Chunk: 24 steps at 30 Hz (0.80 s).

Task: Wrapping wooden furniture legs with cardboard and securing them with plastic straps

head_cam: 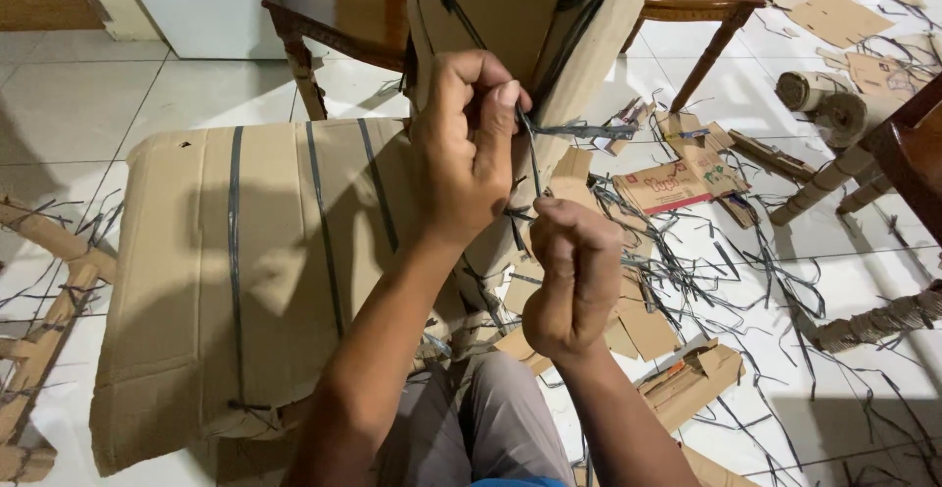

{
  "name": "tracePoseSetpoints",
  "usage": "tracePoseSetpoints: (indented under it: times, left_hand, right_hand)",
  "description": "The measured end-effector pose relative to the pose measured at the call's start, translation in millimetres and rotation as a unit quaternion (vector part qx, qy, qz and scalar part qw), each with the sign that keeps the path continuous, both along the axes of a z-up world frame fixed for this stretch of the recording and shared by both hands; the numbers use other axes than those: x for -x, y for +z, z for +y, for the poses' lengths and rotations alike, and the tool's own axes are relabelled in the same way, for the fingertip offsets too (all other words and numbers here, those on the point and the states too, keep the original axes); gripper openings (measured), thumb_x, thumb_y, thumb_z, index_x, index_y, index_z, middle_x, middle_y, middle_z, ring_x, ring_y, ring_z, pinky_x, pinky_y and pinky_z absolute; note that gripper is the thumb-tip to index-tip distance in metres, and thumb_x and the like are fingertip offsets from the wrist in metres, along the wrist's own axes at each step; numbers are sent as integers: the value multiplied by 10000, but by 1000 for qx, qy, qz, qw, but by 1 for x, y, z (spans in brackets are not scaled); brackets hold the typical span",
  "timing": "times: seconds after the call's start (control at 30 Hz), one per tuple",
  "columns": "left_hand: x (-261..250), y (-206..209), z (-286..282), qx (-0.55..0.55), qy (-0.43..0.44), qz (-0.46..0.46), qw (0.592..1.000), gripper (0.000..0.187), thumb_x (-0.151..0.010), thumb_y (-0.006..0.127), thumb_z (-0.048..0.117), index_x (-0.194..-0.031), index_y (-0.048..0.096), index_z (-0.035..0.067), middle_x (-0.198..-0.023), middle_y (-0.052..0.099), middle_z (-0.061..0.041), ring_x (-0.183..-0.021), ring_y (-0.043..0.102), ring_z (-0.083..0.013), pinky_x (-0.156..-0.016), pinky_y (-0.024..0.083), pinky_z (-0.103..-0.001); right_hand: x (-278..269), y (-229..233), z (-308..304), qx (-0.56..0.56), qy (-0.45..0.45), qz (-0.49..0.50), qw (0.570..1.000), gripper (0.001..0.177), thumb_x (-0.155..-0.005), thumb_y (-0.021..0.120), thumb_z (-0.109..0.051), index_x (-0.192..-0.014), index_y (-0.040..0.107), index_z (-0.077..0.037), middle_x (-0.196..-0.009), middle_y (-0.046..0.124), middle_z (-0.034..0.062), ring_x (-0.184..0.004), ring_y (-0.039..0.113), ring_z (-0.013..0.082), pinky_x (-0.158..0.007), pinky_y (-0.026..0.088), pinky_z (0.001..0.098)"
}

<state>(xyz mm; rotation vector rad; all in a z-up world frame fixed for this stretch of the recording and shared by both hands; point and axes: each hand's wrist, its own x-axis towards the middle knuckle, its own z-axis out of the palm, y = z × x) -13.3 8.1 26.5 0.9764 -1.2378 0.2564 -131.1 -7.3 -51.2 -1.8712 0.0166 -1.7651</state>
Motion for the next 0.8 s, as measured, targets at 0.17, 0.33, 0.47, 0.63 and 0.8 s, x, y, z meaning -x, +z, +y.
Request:
tracePoseSetpoints:
  times: [0.17,0.33,0.47,0.63,0.8]
  left_hand:
    - [-1,0,2,-38,65,-23,997,173,-1090,423,271,-1073,490,113,-917,642,-16,-801,649,-213,-788,510,-359]
    - [-11,-14,-7,19,-14,25,999,125,-1084,497,214,-1028,548,114,-822,686,-44,-700,671,-174,-665,576,-302]
    - [-24,-20,-1,21,-106,33,994,118,-1083,533,185,-1078,569,72,-929,718,-105,-748,711,-176,-668,643,-299]
    - [-34,-56,16,31,-79,71,994,147,-1060,578,108,-1179,574,22,-1075,697,-155,-859,723,-251,-750,662,-363]
    - [-34,-119,27,-4,-37,177,984,137,-1048,610,137,-1114,619,17,-977,669,-122,-822,647,-195,-728,577,-299]
  right_hand:
    - [3,-9,13,-9,-39,-2,999,141,-1110,379,-90,-1123,491,-6,-850,513,94,-660,438,166,-616,367,298]
    - [-13,-34,8,56,-19,-55,997,265,-1043,346,3,-1131,564,126,-684,510,39,-602,469,179,-661,494,345]
    - [-3,-38,15,0,-64,-41,997,283,-1072,334,-1,-1270,499,116,-1026,660,251,-895,723,321,-808,607,413]
    - [7,-63,14,-101,-94,-59,989,218,-1086,433,-13,-1279,525,32,-1216,663,190,-1184,664,283,-1032,538,405]
    - [-4,-85,20,-250,0,-92,964,234,-1060,509,-45,-1278,586,-11,-1160,709,164,-1017,691,235,-919,561,346]
